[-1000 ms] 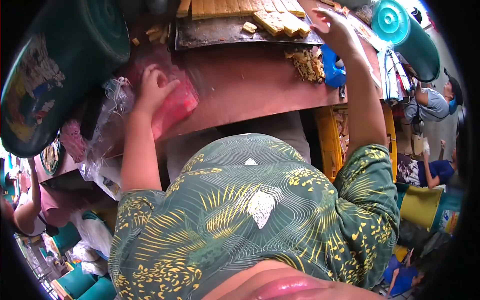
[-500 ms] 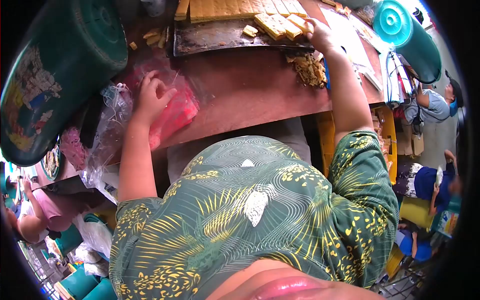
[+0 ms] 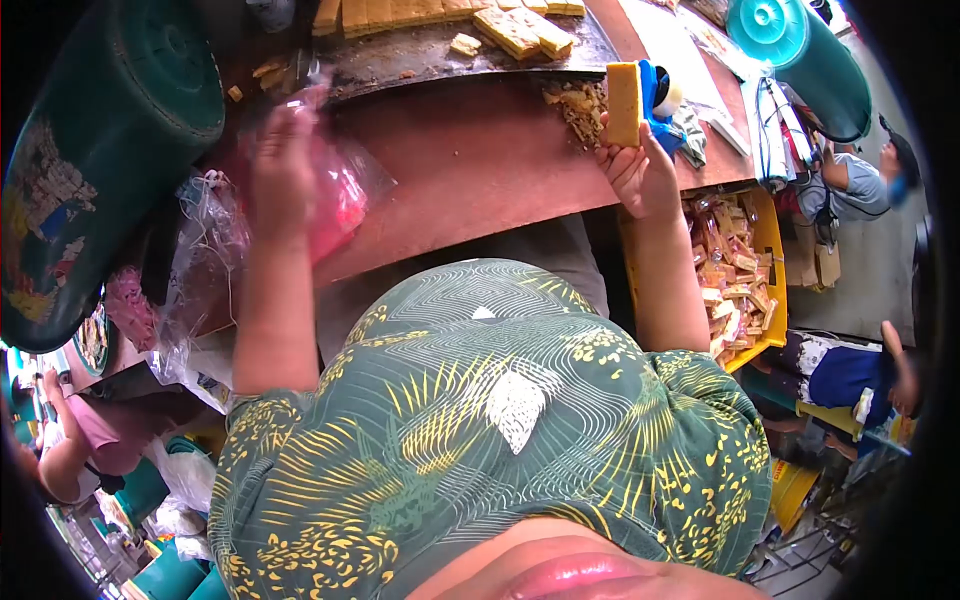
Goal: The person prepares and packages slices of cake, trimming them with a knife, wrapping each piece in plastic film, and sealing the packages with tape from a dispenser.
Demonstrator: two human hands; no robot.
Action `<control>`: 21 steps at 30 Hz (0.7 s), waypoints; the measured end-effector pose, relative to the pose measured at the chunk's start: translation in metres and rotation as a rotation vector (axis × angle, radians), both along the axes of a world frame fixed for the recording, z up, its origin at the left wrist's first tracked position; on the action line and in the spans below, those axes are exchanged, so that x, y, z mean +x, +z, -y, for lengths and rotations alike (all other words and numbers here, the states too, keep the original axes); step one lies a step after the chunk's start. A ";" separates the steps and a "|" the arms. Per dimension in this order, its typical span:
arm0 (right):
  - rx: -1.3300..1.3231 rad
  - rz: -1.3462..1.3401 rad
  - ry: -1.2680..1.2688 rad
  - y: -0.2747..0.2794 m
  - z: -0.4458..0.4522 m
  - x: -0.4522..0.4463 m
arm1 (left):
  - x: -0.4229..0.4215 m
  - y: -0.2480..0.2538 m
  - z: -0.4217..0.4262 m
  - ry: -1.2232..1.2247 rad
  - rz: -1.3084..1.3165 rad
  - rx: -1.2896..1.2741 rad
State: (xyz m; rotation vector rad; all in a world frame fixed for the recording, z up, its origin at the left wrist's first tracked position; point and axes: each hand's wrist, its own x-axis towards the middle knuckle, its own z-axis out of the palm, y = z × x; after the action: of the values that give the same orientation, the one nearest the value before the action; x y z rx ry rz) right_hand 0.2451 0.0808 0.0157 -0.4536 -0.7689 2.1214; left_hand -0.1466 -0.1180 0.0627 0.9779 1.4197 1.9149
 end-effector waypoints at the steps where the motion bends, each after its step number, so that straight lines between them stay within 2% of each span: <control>1: -0.010 -0.024 0.015 0.001 0.009 -0.003 | 0.030 0.003 -0.004 -0.004 -0.150 0.005; 3: -0.005 -0.054 0.063 0.000 0.021 -0.009 | 0.064 -0.019 -0.018 -0.214 -0.457 0.070; 5: 0.083 -0.027 0.109 -0.004 0.026 -0.016 | 0.086 -0.043 -0.031 -0.456 -0.750 -0.117; 6: 0.126 -0.016 0.135 -0.006 0.030 -0.022 | 0.103 -0.041 -0.023 -0.523 -0.923 -0.299; 8: 0.205 0.164 0.094 0.002 0.043 -0.036 | 0.118 -0.047 -0.008 -0.536 -1.161 -0.362; 9: 0.290 0.259 0.076 0.002 0.046 -0.042 | 0.113 -0.042 -0.010 -0.581 -1.089 -0.394; 12: 0.557 0.491 0.132 -0.005 0.042 -0.047 | 0.075 -0.037 -0.008 -0.322 -1.011 -0.317; 14: 0.725 0.572 0.180 -0.009 0.046 -0.059 | 0.058 -0.047 0.002 -0.183 -1.179 -0.543; 15: 0.834 0.726 0.194 0.005 0.054 -0.068 | 0.055 -0.048 0.007 -0.212 -1.194 -0.571; 18: 1.386 0.862 0.146 0.018 0.051 -0.096 | 0.050 -0.048 0.007 -0.256 -1.204 -0.605; 21: 1.426 0.976 0.281 0.002 0.035 -0.114 | 0.049 -0.048 0.007 -0.271 -1.199 -0.615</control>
State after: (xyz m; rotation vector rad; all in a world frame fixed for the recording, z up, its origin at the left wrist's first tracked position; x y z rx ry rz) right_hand 0.1315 0.0458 0.0181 -0.5287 -2.6543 0.9293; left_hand -0.0974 -0.1255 0.0149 1.9449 2.1104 0.4830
